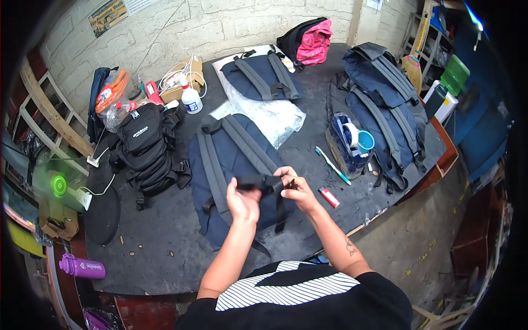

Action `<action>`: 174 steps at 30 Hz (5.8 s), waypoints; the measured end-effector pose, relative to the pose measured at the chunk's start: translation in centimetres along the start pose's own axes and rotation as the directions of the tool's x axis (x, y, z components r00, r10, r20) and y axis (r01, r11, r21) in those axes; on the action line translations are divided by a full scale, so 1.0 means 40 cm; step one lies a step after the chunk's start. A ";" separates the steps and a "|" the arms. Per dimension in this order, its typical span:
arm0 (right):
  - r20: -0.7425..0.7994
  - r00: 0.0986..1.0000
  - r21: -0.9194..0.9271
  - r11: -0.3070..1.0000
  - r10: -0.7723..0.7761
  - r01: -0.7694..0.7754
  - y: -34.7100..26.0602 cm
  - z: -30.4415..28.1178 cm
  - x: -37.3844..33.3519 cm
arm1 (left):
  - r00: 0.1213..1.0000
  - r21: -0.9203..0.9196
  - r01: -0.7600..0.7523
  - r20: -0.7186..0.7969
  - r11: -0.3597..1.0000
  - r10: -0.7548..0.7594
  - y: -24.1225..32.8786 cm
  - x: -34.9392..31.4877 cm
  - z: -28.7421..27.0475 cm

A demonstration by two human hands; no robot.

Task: Clean the backpack fabric with a toothbrush and inspect the plastic buckles and straps for quality control.

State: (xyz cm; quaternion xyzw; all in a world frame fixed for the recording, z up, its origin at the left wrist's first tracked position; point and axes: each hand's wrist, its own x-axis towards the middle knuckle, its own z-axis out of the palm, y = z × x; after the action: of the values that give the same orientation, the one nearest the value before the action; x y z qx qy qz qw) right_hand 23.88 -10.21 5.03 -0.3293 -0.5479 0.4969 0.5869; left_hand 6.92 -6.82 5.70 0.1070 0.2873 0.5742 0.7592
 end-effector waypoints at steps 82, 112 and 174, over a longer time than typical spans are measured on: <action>-0.064 0.985 0.117 0.982 0.157 -0.149 -0.171 0.091 0.108 | 0.656 0.277 -0.702 0.610 0.656 0.445 0.247 -0.005 0.237; -0.299 0.947 -0.453 0.891 -0.120 -0.030 0.102 -0.002 0.324 | 0.595 0.364 -0.732 0.754 0.575 0.279 0.222 -0.203 0.217; -0.273 0.960 -0.456 0.871 0.059 -0.183 0.170 -0.015 0.195 | 0.954 0.924 -0.287 0.299 -0.253 0.009 0.139 0.312 -0.013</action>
State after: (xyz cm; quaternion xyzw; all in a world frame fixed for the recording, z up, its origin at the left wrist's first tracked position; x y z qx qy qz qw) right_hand 22.21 -0.77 1.06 -0.5576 -0.5529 0.3372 0.5193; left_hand 4.31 6.49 4.11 0.7446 0.5421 0.2060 0.3307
